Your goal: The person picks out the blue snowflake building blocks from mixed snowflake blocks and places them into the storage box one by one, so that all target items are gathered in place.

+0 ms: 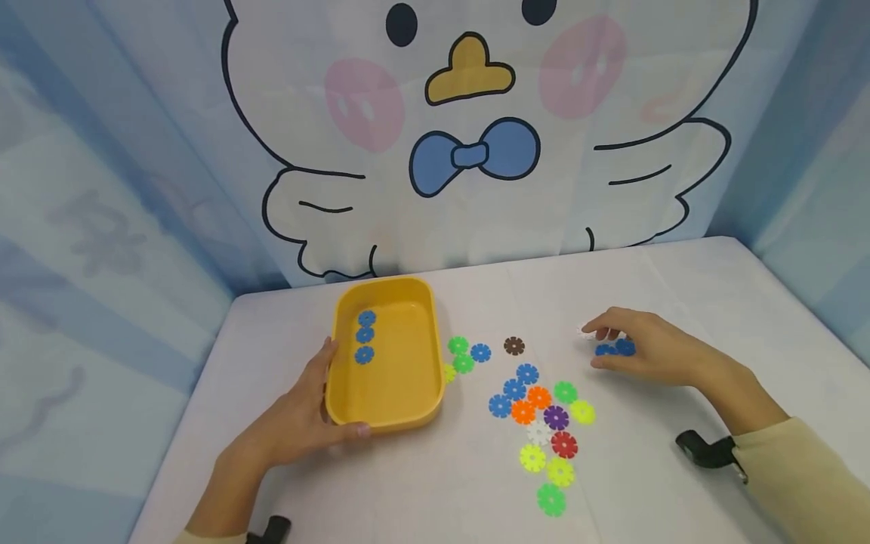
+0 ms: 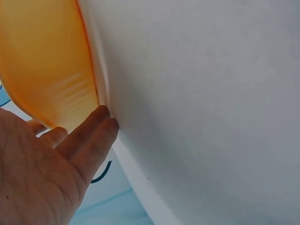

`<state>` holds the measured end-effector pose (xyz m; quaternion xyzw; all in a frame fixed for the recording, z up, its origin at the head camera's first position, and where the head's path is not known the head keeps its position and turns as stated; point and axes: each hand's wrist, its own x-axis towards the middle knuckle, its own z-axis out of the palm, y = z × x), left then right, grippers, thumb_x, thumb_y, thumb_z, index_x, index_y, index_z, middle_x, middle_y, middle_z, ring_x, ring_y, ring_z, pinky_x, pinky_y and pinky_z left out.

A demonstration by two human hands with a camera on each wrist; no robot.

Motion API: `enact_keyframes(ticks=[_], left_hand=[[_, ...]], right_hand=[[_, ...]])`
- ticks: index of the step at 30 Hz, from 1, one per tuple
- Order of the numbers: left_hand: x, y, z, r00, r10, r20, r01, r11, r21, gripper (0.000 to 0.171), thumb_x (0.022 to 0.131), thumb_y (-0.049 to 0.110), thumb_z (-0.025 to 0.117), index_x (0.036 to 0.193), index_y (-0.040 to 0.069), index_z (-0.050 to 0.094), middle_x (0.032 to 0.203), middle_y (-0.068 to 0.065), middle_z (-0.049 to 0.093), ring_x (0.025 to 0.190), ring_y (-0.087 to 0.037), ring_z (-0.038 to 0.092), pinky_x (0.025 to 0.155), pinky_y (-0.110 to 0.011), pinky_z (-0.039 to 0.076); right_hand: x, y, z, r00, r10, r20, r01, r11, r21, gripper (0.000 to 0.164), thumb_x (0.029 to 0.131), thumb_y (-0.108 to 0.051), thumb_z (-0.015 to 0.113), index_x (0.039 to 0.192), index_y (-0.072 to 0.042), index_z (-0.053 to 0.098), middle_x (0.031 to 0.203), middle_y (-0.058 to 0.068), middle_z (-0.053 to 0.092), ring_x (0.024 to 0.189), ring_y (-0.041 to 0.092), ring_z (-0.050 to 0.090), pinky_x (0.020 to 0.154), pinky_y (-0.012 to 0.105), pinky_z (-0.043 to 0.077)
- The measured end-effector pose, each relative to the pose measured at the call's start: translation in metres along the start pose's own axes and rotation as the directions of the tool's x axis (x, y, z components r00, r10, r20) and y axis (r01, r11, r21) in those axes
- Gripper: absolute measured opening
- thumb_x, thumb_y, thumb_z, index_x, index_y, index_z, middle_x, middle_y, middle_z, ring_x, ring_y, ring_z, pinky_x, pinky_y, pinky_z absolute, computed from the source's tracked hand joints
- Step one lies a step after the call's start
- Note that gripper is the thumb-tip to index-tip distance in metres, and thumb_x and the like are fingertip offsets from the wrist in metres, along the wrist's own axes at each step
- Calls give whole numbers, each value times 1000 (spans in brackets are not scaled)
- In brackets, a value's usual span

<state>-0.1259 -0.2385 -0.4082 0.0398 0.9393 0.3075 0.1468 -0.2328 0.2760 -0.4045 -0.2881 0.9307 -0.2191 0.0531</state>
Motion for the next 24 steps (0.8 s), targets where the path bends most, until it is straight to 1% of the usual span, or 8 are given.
enact_keyframes(ticks=[3,6,9,12,14,19,22,24], left_hand=[[0,-1,1,1000,9,-6,-9,1000,-10,137,74,74,78,164,26,-13,174,-10,0,153,-35,30,119,-62,31],[0,-2,2,1000,16,-16,-16,1000,-4,138,73,74,78,165,25,-12,173,-10,-3,154,-36,25,119,-63,29],[1,-3,2,1000,22,-21,-22,1000,15,137,73,75,78,165,25,-10,173,-10,-8,156,-40,18,118,-65,28],[4,-1,3,999,30,-22,-29,999,27,136,72,76,78,165,26,-8,173,-10,-9,156,-42,17,117,-67,29],[5,-1,3,999,30,-22,-29,999,27,136,72,75,78,165,26,-7,173,-10,-9,155,-43,17,116,-68,29],[4,-2,3,999,33,-31,-32,999,38,136,72,75,78,165,24,-6,172,-10,-11,155,-44,17,115,-69,31],[4,-1,2,998,39,-40,-37,999,36,136,72,74,79,165,23,-5,172,-10,-12,155,-44,17,114,-69,32],[3,-1,2,999,34,-41,-33,999,37,136,71,74,79,165,23,-5,172,-10,-13,155,-45,17,114,-69,32]], right_hand=[[-4,9,-2,999,33,-10,-34,999,-2,49,88,-36,83,129,-14,68,115,2,68,108,25,63,96,56,54],[-7,17,-4,998,67,-7,-67,998,-8,49,88,-36,83,129,-13,68,123,7,67,117,32,60,101,62,49],[-13,26,-5,996,88,-7,-88,996,-13,52,87,-40,83,129,-12,67,127,10,66,121,36,58,101,65,48],[-22,35,-6,995,98,-24,-99,995,-21,55,85,-42,84,128,-12,67,127,12,66,120,38,59,99,66,48],[-28,40,-8,993,112,-28,-112,993,-20,57,84,-42,85,129,-12,66,126,12,66,119,38,59,98,66,49],[-36,52,-12,989,143,-26,-143,989,-35,63,83,-44,85,133,-12,65,127,12,68,116,33,61,95,59,53],[-39,58,-13,989,146,-25,-148,987,-59,64,83,-46,85,134,-12,65,128,11,68,116,32,62,94,56,54],[-41,63,-14,990,139,-31,-141,987,-74,63,83,-43,86,133,-12,65,128,11,69,115,31,63,93,54,56]])
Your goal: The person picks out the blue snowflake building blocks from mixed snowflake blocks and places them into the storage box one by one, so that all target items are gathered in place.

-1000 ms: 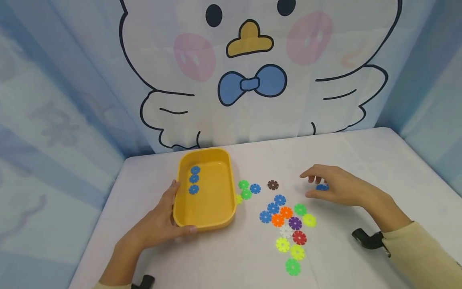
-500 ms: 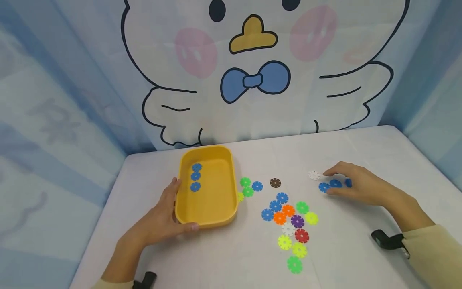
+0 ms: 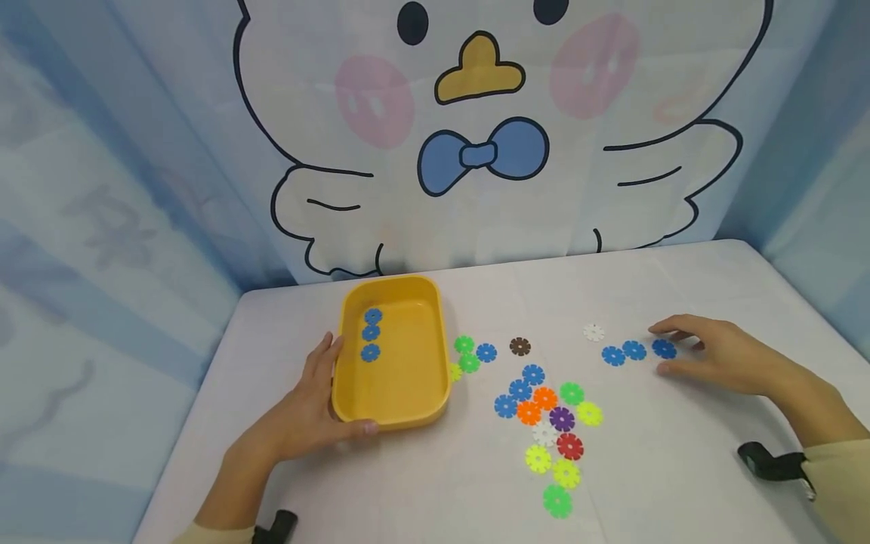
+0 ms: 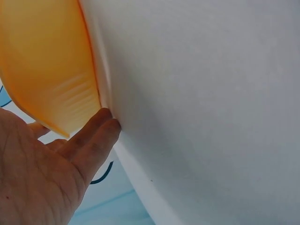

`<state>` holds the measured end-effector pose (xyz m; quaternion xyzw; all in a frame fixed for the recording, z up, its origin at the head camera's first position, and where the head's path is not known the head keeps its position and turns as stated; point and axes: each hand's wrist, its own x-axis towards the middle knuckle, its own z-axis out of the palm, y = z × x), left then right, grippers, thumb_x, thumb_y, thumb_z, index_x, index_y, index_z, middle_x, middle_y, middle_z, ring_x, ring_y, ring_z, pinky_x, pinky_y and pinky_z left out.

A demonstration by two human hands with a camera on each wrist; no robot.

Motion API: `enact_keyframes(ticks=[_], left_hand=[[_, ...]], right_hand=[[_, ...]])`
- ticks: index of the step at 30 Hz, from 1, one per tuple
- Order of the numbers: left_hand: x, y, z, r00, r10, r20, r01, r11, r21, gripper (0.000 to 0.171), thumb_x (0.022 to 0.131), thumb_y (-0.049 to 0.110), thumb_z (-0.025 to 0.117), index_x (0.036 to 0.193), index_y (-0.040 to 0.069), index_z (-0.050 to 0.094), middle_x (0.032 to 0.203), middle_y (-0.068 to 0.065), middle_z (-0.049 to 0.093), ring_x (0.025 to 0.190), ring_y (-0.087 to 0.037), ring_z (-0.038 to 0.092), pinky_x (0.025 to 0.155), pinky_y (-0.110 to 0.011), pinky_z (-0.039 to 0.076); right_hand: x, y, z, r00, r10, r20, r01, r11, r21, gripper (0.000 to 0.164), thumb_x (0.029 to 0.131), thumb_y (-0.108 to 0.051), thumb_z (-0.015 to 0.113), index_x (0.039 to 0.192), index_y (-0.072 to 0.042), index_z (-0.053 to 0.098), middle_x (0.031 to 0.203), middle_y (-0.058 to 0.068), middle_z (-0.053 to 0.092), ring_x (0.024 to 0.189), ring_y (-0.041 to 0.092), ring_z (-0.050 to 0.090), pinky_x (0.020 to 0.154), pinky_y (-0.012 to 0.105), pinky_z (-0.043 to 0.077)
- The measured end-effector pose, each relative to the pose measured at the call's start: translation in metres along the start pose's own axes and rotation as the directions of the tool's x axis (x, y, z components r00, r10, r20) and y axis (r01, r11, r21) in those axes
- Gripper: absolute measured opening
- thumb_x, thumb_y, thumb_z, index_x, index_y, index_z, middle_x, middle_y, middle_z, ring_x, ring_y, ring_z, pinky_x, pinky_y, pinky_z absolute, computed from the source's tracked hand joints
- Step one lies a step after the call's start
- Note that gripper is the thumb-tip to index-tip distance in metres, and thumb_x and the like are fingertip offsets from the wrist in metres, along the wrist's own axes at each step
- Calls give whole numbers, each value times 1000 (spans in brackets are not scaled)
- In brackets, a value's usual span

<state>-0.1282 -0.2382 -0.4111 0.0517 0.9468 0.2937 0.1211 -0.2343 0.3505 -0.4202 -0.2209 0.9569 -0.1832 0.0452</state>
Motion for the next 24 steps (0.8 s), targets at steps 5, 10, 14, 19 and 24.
enact_keyframes(ticks=[5,10,14,19,24], left_hand=[[-1,1,-1,1000,-27,10,27,1000,7,136,71,75,79,165,25,-5,172,-10,-14,154,-47,19,113,-70,33],[-1,2,-2,999,-45,10,45,999,13,136,70,76,78,165,26,-5,171,-10,-16,153,-48,19,111,-71,35],[-1,3,-2,999,-39,9,39,999,12,136,70,76,79,165,25,-4,171,-10,-16,153,-48,19,112,-71,34],[0,1,0,1000,-26,8,26,999,18,136,71,76,78,165,24,-4,171,-10,-15,153,-47,20,112,-70,34],[0,0,1,1000,-30,5,30,999,28,136,70,77,78,165,25,-5,171,-10,-15,153,-48,20,111,-70,35]], right_hand=[[-2,8,-1,1000,-17,-16,17,1000,-24,53,84,-33,86,130,-14,67,124,8,71,105,28,67,83,41,60],[-2,10,-2,999,-28,-35,27,999,-29,44,83,-23,87,124,-16,73,113,5,73,90,15,65,72,28,58],[-2,12,0,997,-48,-64,47,999,-14,42,80,-13,88,119,-14,74,110,4,74,87,6,61,70,25,58],[0,16,6,992,-77,-104,76,997,-16,40,77,-7,89,114,-12,75,102,0,72,81,1,57,66,24,57],[2,18,9,990,-82,-115,81,997,-18,42,76,-4,89,115,-10,74,97,-4,70,79,-3,53,66,23,55]])
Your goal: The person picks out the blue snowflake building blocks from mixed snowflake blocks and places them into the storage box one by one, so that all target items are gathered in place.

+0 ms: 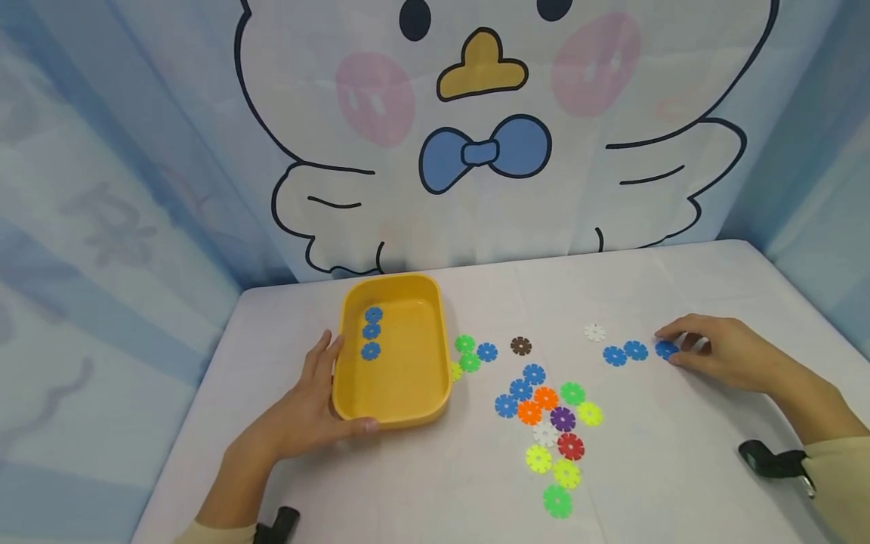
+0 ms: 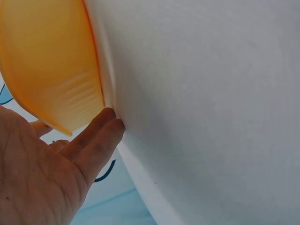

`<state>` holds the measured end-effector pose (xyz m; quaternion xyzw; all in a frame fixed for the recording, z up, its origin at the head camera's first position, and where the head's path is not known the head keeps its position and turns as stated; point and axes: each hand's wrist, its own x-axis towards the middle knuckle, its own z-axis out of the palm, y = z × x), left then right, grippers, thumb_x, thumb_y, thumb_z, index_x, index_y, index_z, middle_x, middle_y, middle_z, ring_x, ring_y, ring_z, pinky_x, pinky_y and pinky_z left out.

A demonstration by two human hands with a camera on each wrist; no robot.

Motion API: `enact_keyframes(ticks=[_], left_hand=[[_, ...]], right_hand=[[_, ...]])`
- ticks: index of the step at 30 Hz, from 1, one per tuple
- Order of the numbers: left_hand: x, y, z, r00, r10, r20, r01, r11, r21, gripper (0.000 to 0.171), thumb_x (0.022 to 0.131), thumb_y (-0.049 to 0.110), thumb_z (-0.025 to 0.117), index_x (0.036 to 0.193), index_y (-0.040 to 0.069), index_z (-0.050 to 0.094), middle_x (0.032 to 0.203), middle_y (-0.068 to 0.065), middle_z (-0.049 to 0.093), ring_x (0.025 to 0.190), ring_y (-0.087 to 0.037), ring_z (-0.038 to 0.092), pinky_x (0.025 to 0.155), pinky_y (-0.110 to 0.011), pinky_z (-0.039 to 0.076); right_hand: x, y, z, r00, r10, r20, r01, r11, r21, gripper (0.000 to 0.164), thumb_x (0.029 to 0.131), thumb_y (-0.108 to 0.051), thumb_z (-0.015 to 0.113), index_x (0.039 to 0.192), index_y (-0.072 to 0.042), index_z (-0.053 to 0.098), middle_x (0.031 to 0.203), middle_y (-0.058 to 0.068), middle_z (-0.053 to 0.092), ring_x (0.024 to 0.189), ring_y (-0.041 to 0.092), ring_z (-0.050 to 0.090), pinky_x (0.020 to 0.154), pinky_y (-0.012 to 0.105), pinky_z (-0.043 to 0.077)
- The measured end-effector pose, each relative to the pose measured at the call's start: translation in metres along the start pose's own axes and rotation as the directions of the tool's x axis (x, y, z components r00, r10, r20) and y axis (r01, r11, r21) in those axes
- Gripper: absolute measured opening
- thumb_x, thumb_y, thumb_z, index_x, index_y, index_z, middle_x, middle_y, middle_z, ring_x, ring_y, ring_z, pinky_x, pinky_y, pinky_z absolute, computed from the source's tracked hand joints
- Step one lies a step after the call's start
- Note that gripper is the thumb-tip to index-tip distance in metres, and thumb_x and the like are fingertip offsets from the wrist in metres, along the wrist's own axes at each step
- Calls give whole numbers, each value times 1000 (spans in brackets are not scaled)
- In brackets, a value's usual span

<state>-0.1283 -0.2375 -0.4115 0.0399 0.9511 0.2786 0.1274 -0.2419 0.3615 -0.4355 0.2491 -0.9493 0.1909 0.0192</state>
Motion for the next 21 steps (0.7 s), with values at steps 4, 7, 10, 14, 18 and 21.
enact_keyframes(ticks=[4,7,10,14,18,21], left_hand=[[0,1,-1,1000,2,0,-2,1000,0,137,70,77,78,165,25,-5,171,-11,-15,153,-48,19,112,-71,34],[0,1,-1,1000,-1,5,1,1000,-4,137,71,77,78,165,24,-5,171,-11,-15,154,-48,18,112,-70,34],[-1,1,-1,1000,-5,9,5,1000,-9,137,70,76,78,165,23,-5,171,-11,-15,154,-48,18,112,-70,33],[-1,1,0,1000,-5,10,5,1000,-10,137,70,76,78,165,24,-6,171,-12,-15,153,-48,18,112,-71,33],[-1,0,-1,1000,-5,12,5,1000,-8,137,71,77,78,165,24,-6,171,-12,-16,153,-49,19,112,-71,33],[-1,0,-2,1000,3,14,-2,1000,-13,136,72,76,78,165,23,-6,171,-11,-15,153,-49,20,112,-71,33]], right_hand=[[-1,1,0,1000,5,6,-5,1000,-4,43,77,-6,89,117,-7,73,96,-4,67,79,-4,52,66,21,55],[-1,2,0,1000,-11,-4,11,1000,-16,38,78,-8,89,114,-9,77,96,-6,64,79,-5,52,67,20,54],[-1,2,0,999,-38,-22,37,999,-22,32,77,-8,89,108,-11,80,95,-6,61,79,-4,52,67,21,54],[-1,0,-2,998,-52,-22,52,999,-14,30,77,-7,88,106,-12,82,97,-5,61,82,-3,54,69,20,55],[-3,-3,-1,998,-61,-7,61,998,8,30,78,-4,87,106,-14,82,102,-4,63,82,-3,54,68,20,55],[-4,-5,-1,998,-63,-1,63,998,19,30,78,-3,87,105,-13,82,104,-3,65,80,-3,50,64,20,51]])
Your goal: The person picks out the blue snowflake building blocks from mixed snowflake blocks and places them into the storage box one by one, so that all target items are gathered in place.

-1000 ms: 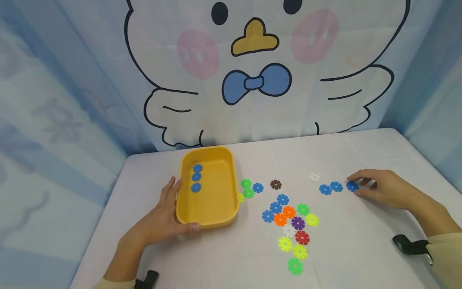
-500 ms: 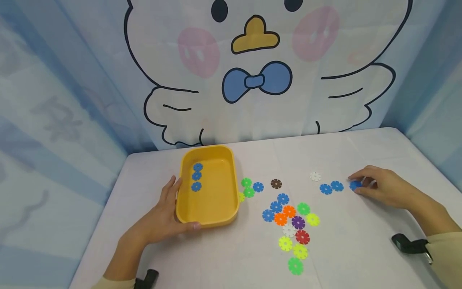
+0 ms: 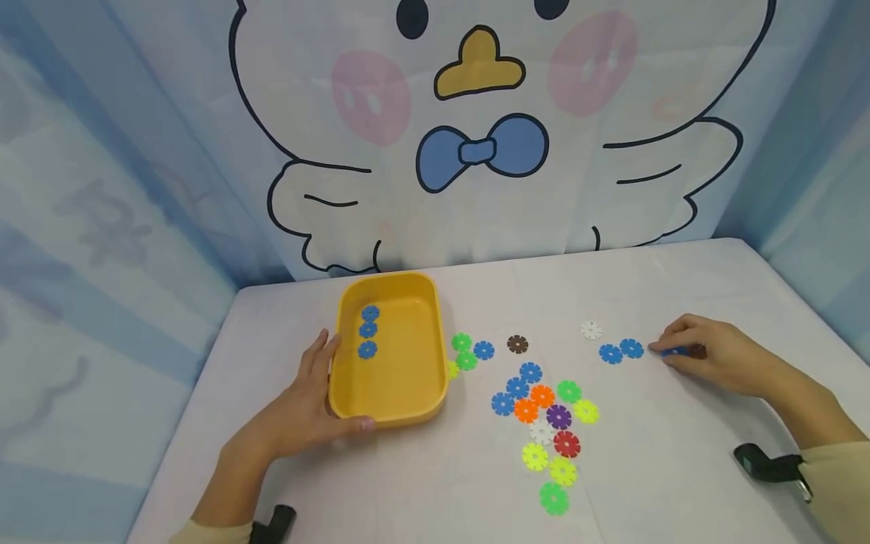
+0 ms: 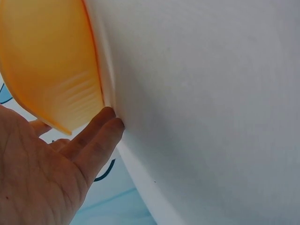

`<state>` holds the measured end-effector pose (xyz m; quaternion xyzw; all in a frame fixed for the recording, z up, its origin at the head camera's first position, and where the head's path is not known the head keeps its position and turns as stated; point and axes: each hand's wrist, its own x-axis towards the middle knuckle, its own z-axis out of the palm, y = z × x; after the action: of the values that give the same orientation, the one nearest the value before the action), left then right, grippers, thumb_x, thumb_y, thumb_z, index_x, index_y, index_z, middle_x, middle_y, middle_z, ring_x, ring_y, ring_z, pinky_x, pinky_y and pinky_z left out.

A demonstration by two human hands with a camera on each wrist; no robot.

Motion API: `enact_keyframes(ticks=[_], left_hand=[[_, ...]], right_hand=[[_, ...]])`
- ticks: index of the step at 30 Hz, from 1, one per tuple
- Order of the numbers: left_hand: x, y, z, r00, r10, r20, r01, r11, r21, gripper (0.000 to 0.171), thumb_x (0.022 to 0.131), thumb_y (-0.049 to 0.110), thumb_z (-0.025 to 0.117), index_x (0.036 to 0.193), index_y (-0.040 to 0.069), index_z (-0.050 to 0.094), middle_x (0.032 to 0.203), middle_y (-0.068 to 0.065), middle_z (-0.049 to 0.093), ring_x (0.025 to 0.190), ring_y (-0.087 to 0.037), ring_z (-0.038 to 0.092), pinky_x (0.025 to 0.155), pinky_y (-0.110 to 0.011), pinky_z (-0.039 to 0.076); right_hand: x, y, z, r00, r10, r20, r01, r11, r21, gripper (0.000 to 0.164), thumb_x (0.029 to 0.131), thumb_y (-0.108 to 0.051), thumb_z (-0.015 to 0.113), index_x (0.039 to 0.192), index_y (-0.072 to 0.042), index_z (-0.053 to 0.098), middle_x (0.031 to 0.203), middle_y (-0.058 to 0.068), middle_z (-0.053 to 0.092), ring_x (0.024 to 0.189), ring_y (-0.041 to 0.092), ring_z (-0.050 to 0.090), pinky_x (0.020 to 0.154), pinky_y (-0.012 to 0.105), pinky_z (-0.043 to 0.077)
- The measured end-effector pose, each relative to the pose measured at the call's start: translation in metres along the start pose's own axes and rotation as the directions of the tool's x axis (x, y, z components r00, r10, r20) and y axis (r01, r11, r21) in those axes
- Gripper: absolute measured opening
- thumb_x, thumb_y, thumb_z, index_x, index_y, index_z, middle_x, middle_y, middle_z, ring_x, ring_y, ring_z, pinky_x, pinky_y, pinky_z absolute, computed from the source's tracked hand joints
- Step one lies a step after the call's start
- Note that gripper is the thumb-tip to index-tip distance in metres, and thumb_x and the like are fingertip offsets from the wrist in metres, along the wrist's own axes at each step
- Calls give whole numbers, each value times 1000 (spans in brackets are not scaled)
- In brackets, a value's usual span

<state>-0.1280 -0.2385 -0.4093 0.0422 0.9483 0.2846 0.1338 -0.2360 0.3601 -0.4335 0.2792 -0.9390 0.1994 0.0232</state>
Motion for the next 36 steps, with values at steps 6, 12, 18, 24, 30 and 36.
enact_keyframes(ticks=[6,12,18,24,30,36], left_hand=[[0,0,0,1000,9,2,-9,1000,-16,135,73,74,78,165,22,-6,171,-11,-14,153,-48,19,113,-71,32],[0,0,-1,1000,6,-1,-6,1000,-4,136,72,75,78,165,21,-5,171,-13,-13,153,-48,19,114,-70,32],[0,1,-1,1000,11,3,-11,1000,-7,135,73,74,78,165,20,-5,171,-13,-13,153,-47,18,114,-69,32],[1,0,0,1000,10,4,-10,1000,-11,135,73,74,78,165,21,-5,171,-13,-12,153,-46,19,114,-69,32],[1,0,1,1000,12,3,-12,1000,-5,135,72,75,78,165,21,-5,171,-13,-11,153,-46,20,114,-69,32],[0,2,-2,1000,10,6,-10,1000,-12,135,72,74,79,165,20,-4,171,-14,-11,153,-47,20,115,-69,32]], right_hand=[[0,-4,-10,982,133,138,-140,989,41,40,82,-15,87,120,-9,76,113,4,68,83,0,56,70,19,54],[-2,-4,-14,972,169,162,-186,977,101,46,83,-16,87,125,-10,72,115,9,70,88,8,64,73,20,57],[-4,-5,-11,993,101,61,-108,988,112,51,79,-14,89,126,-10,70,111,5,73,77,-1,59,67,20,55],[0,-15,-12,999,43,-22,-40,990,134,55,77,-8,90,128,-14,69,107,0,72,77,1,60,65,18,52],[12,-33,-13,998,18,-63,-7,987,162,53,80,-12,89,129,-14,69,107,-1,72,77,4,61,67,17,52],[28,-50,-13,998,-17,-62,29,980,199,53,81,-11,88,130,-12,68,109,0,72,78,5,60,68,18,53]])
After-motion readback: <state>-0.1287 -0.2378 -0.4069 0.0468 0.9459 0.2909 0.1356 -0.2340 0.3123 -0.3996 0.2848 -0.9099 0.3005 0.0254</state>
